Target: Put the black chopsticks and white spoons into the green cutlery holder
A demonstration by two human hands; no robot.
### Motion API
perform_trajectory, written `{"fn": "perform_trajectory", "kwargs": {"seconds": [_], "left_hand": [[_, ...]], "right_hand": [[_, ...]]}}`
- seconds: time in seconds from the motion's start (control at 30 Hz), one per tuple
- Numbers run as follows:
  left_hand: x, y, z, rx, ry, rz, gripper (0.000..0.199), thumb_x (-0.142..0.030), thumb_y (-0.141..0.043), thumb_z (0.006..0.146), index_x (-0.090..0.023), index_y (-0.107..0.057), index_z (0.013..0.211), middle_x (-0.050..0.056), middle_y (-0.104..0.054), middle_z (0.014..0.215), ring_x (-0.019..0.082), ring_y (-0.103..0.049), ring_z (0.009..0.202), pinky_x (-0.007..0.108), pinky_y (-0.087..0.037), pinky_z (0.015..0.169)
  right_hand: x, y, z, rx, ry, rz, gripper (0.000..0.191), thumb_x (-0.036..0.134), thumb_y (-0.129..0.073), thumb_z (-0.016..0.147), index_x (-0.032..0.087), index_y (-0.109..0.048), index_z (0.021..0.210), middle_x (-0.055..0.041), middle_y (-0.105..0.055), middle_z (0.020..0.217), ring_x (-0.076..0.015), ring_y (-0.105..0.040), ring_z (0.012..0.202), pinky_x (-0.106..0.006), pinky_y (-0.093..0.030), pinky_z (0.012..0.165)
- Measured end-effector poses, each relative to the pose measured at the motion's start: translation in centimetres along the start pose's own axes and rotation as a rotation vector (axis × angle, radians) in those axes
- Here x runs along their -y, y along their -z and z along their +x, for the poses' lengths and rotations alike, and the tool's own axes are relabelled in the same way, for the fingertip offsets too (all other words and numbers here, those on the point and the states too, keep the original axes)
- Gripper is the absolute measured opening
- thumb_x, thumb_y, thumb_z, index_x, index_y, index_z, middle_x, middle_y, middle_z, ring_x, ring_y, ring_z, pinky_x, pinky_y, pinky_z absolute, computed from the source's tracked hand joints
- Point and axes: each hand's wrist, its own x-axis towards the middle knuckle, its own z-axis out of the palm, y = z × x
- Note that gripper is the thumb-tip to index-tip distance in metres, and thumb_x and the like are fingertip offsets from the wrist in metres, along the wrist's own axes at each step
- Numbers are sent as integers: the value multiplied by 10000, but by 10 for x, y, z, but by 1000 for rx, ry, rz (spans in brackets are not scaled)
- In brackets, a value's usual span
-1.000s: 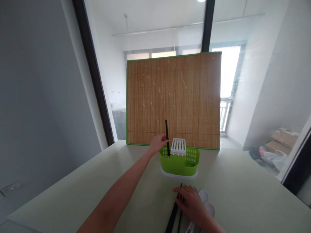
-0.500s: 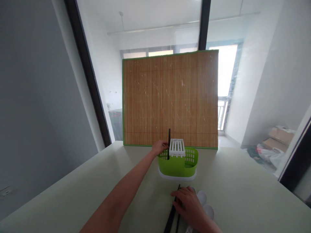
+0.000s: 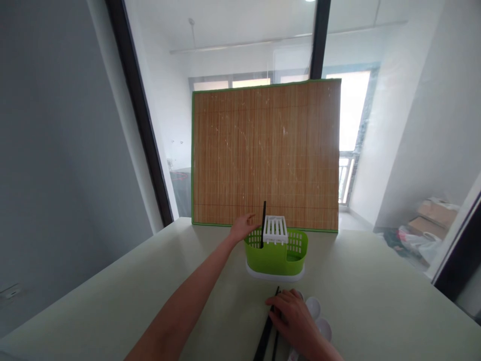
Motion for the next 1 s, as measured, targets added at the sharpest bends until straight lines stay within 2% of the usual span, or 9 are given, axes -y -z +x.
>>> {"fn": "perform_trajectory", "kwargs": {"seconds": [0.07, 0.17, 0.23, 0.3, 0.43, 0.5, 0.6, 0.8, 1.0], "left_hand": [[2, 8, -25, -143, -3, -44, 486, -437, -508, 817, -190, -491, 1235, 101, -527, 1236, 186, -537, 1020, 283, -450, 810], [3, 8, -84, -288, -11, -132, 376, -419, -435, 850, -206, -526, 1146, 62, -576, 1113, 144, -558, 855, 253, -462, 710], [2, 0, -130, -196, -35, -117, 325, -396, -423, 853, -224, -547, 1100, 34, -587, 1049, 128, -547, 788, 241, -453, 678], [-1, -12, -170, -18, -60, -46, 336, -391, -488, 818, -249, -545, 1116, 18, -578, 1045, 134, -543, 822, 249, -443, 734], [-9, -35, -219, 276, -45, 97, 475, -374, -606, 724, -271, -513, 1179, 29, -544, 1115, 186, -505, 1015, 279, -392, 882], [-10, -42, -228, 362, -28, 157, 496, -358, -630, 694, -275, -521, 1171, 35, -534, 1133, 209, -488, 1054, 297, -380, 898], [-7, -47, -234, 405, -5, 197, 410, -322, -602, 709, -290, -555, 1115, 27, -547, 1098, 212, -508, 1012, 297, -398, 845], [-4, -44, -235, 374, 21, 181, 336, -305, -570, 737, -321, -570, 1072, -2, -564, 1006, 177, -536, 917, 257, -402, 766], [-4, -42, -235, 356, 54, 222, 307, -326, -553, 759, -333, -580, 1065, -1, -562, 1027, 188, -538, 963, 268, -401, 789]], "right_hand": [[-1, 0, 0, 3, 2, -6, 217, 178, -515, 811, 261, -618, 983, 5, -647, 867, -186, -532, 825, -310, -296, 771], [-2, 1, 0, 1, 9, -15, 214, 178, -504, 821, 256, -616, 986, 6, -647, 869, -186, -532, 827, -309, -301, 766], [-3, 1, 0, -5, 6, -19, 211, 172, -505, 821, 256, -618, 979, 8, -647, 864, -185, -531, 818, -307, -303, 758], [-4, 1, -1, -20, -8, -24, 205, 168, -507, 826, 258, -622, 970, 11, -645, 852, -183, -529, 809, -306, -303, 755], [-6, 2, -2, -35, -31, -31, 210, 161, -512, 829, 263, -624, 975, 11, -644, 865, -183, -523, 825, -307, -296, 769], [-5, 3, -2, -10, -22, -30, 222, 163, -525, 823, 275, -624, 986, 14, -642, 870, -184, -517, 839, -307, -291, 772], [-3, 6, -3, 60, 16, -35, 219, 182, -564, 801, 305, -634, 967, 26, -631, 843, -188, -504, 862, -308, -278, 770], [-2, 2, -5, 150, 54, -38, 197, 219, -594, 786, 349, -665, 916, 28, -613, 828, -190, -490, 870, -317, -257, 758], [-5, 0, -5, 184, 67, -16, 227, 228, -604, 778, 377, -665, 938, 28, -596, 855, -188, -484, 874, -311, -260, 749]]}}
